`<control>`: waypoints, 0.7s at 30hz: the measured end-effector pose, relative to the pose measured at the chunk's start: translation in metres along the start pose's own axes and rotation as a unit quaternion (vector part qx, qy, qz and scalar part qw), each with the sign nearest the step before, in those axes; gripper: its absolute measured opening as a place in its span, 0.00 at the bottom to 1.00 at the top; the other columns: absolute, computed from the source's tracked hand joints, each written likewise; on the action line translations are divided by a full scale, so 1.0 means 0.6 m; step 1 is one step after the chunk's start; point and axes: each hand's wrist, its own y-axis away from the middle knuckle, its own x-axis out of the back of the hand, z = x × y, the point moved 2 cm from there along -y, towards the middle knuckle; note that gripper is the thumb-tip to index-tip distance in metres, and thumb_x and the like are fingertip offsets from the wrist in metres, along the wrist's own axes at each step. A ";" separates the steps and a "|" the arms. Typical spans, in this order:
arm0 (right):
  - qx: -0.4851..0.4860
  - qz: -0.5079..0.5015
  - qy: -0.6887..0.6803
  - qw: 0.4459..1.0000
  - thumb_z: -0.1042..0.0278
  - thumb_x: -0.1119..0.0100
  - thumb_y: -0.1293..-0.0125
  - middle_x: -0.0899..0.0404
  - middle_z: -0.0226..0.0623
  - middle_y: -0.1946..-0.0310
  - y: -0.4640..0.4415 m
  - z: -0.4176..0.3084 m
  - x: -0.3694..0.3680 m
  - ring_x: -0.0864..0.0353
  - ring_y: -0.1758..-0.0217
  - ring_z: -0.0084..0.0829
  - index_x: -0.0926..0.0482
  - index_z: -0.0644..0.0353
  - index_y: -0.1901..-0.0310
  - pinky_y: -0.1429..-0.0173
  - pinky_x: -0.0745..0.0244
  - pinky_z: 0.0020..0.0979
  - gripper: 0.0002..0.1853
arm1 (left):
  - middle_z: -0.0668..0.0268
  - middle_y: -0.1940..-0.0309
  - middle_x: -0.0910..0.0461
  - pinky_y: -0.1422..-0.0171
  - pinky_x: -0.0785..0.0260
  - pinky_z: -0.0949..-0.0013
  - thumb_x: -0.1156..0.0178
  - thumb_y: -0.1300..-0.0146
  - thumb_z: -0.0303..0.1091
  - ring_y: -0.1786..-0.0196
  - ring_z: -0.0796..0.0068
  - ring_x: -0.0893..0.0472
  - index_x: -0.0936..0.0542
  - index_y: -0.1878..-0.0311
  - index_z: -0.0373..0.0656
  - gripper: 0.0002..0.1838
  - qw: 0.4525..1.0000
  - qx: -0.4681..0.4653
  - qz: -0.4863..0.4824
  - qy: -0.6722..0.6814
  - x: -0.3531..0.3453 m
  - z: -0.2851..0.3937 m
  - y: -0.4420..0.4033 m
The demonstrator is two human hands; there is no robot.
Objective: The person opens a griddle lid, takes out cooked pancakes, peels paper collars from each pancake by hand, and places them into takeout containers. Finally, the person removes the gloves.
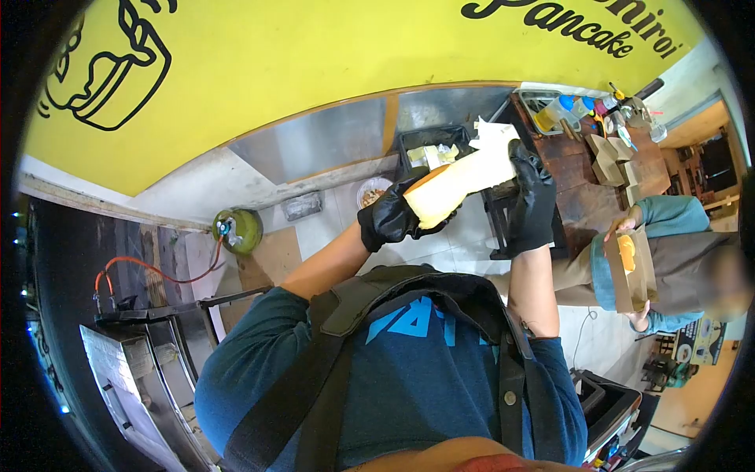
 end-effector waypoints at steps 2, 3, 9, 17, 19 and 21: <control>0.030 0.003 0.011 0.999 0.69 0.34 0.39 0.18 0.31 0.61 -0.007 -0.016 0.005 0.21 0.59 0.22 0.17 0.62 0.57 0.50 0.28 0.26 0.10 | 0.46 0.46 0.24 0.51 0.23 0.46 0.54 0.27 0.46 0.50 0.53 0.18 0.34 0.32 0.41 0.26 0.997 -0.017 0.059 -0.045 -0.007 0.003 -0.001; 0.071 0.010 0.017 0.997 0.70 0.36 0.37 0.18 0.31 0.59 -0.016 -0.023 -0.001 0.21 0.58 0.24 0.18 0.59 0.54 0.49 0.27 0.28 0.11 | 0.46 0.46 0.24 0.51 0.23 0.46 0.54 0.27 0.46 0.50 0.53 0.18 0.34 0.32 0.41 0.26 0.997 -0.019 0.059 -0.045 0.003 0.008 -0.004; -0.014 -0.021 -0.092 0.995 0.71 0.48 0.32 0.22 0.39 0.46 -0.079 -0.027 0.001 0.23 0.43 0.34 0.23 0.62 0.44 0.36 0.30 0.33 0.16 | 0.52 0.52 0.21 0.68 0.21 0.54 0.51 0.33 0.60 0.60 0.62 0.17 0.31 0.37 0.40 0.34 0.994 0.057 -0.033 -0.091 0.048 0.025 0.018; -0.110 0.033 -0.127 0.985 0.50 0.40 0.37 0.22 0.36 0.50 -0.243 0.104 0.127 0.24 0.47 0.36 0.25 0.54 0.44 0.45 0.25 0.38 0.24 | 0.51 0.55 0.28 0.78 0.34 0.69 0.42 0.44 0.69 0.69 0.63 0.24 0.38 0.31 0.43 0.47 0.994 0.030 -0.015 -0.104 0.040 0.024 0.065; -0.099 0.108 -0.065 0.987 0.46 0.41 0.36 0.23 0.37 0.49 -0.259 0.129 0.125 0.23 0.49 0.38 0.25 0.53 0.43 0.48 0.24 0.39 0.25 | 0.47 0.48 0.25 0.72 0.26 0.59 0.44 0.41 0.67 0.64 0.54 0.20 0.36 0.32 0.42 0.44 0.983 -0.057 0.103 -0.142 0.050 0.030 0.080; -0.181 0.100 -0.014 0.978 0.42 0.42 0.36 0.23 0.40 0.46 -0.314 0.222 0.184 0.22 0.50 0.40 0.26 0.52 0.42 0.47 0.24 0.41 0.28 | 0.47 0.46 0.25 0.66 0.24 0.53 0.46 0.38 0.64 0.59 0.51 0.19 0.34 0.33 0.42 0.40 0.973 -0.105 0.146 -0.143 0.062 0.034 0.086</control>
